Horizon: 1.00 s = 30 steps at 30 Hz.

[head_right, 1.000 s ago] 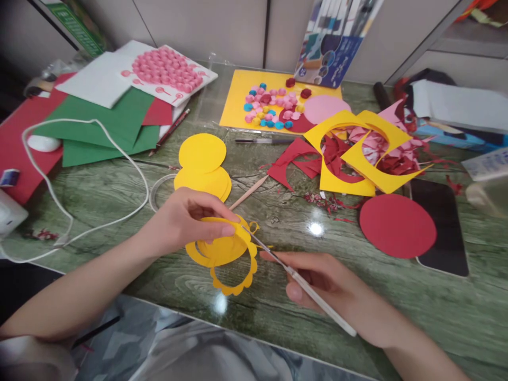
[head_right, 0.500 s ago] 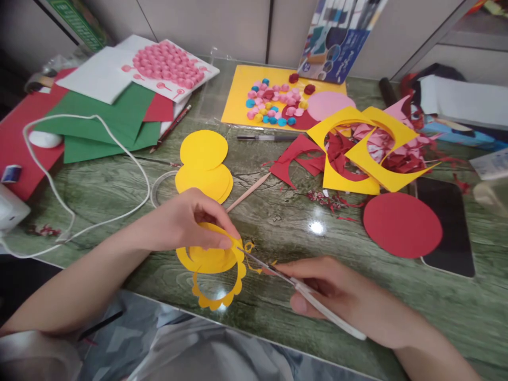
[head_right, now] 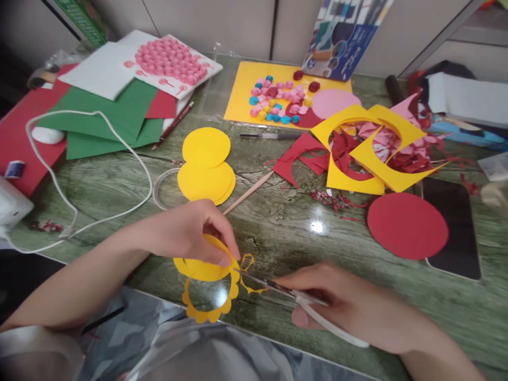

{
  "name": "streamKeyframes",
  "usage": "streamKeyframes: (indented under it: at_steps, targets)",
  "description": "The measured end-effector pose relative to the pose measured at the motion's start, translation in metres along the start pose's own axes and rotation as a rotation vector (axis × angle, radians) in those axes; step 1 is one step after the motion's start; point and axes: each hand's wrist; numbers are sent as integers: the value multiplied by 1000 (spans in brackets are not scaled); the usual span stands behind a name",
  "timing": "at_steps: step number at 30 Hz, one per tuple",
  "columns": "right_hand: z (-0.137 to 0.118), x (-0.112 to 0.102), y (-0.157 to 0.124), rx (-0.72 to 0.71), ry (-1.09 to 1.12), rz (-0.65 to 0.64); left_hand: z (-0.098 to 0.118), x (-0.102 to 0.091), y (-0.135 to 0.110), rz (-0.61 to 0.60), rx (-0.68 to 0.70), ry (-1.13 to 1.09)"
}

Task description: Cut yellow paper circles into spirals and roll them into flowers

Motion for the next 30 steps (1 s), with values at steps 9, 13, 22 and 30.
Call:
streamKeyframes:
  at_steps: [9,13,22,30]
  targets:
    - [-9,-1,-3,-30,-219,-21,0,3,1,-83,-12,105]
    - [0,-1,-1,-83,-230,-22,0,3,1,-88,-4,98]
    - [7,-3,-4,-92,-115,-4,0,1,1,-18,-8,56]
    - [0,-1,2,-1,-106,-79,0,2,3,-27,-43,69]
Point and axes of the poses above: each hand's wrist, its own y-axis towards the middle knuckle, its own x-axis out of the palm, z = x × y, and after that the axes turned 3 degrees about z, right-handed
